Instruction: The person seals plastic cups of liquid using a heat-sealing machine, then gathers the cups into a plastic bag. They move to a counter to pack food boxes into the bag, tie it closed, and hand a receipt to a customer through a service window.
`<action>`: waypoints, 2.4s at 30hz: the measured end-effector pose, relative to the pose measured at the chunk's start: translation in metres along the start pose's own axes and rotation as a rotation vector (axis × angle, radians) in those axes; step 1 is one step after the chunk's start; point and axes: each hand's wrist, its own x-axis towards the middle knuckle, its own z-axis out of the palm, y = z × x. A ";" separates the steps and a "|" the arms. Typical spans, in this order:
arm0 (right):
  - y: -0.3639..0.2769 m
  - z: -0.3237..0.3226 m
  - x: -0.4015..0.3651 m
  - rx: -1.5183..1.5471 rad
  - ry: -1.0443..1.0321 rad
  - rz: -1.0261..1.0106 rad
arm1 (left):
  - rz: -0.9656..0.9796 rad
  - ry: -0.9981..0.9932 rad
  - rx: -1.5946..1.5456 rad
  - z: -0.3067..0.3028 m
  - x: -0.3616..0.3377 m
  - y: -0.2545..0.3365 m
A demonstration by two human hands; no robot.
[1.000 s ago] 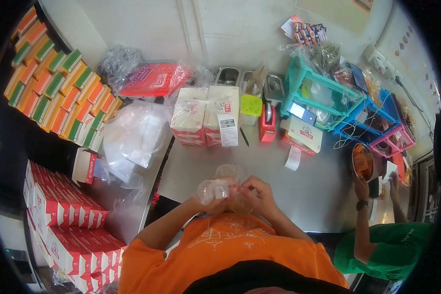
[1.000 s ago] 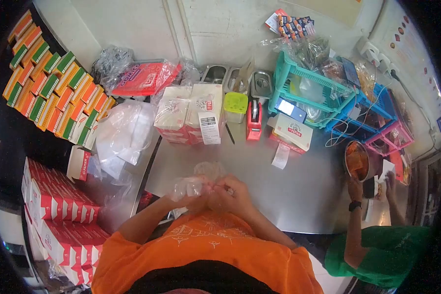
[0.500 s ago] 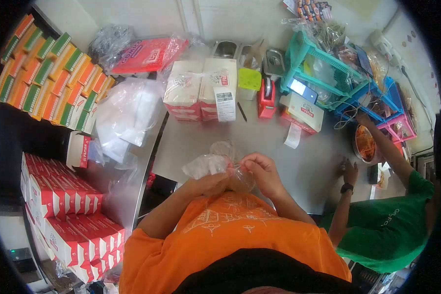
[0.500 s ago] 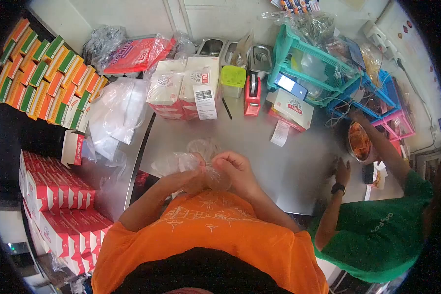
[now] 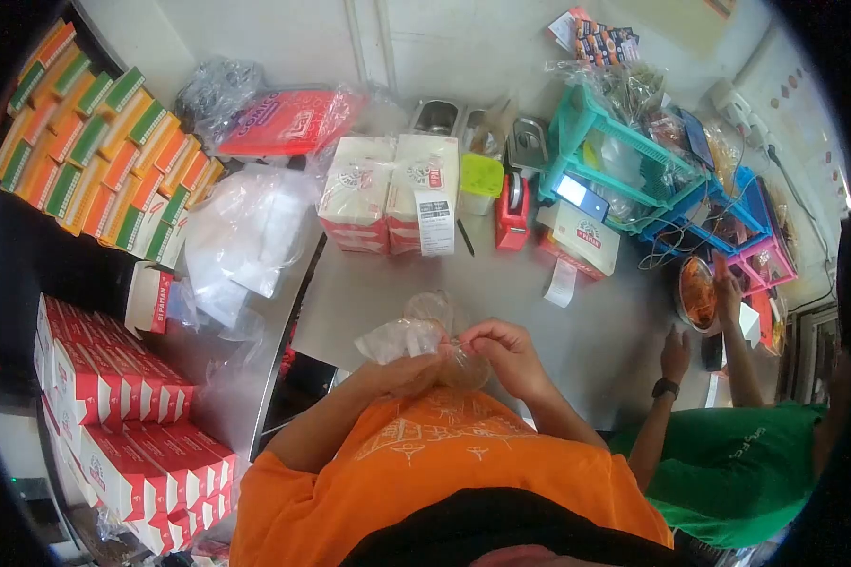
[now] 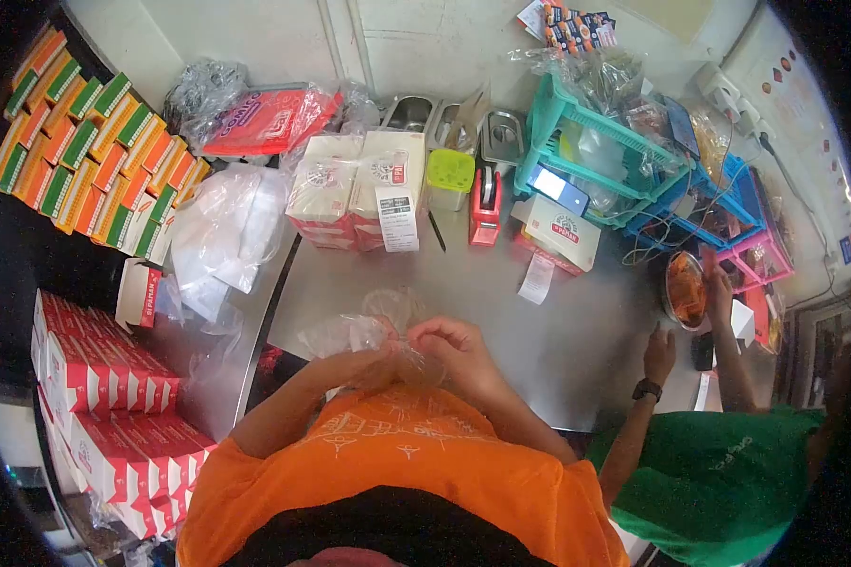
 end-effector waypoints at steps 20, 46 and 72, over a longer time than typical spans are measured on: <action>-0.022 -0.001 -0.004 -1.260 -0.147 -0.575 | 0.370 0.136 0.482 0.004 -0.007 0.037; -0.047 0.021 0.025 -1.008 -0.096 -0.823 | 0.203 0.136 0.279 -0.016 -0.023 0.066; -0.058 0.017 0.007 -0.910 -0.377 -0.381 | 0.714 0.227 0.170 -0.001 0.000 0.016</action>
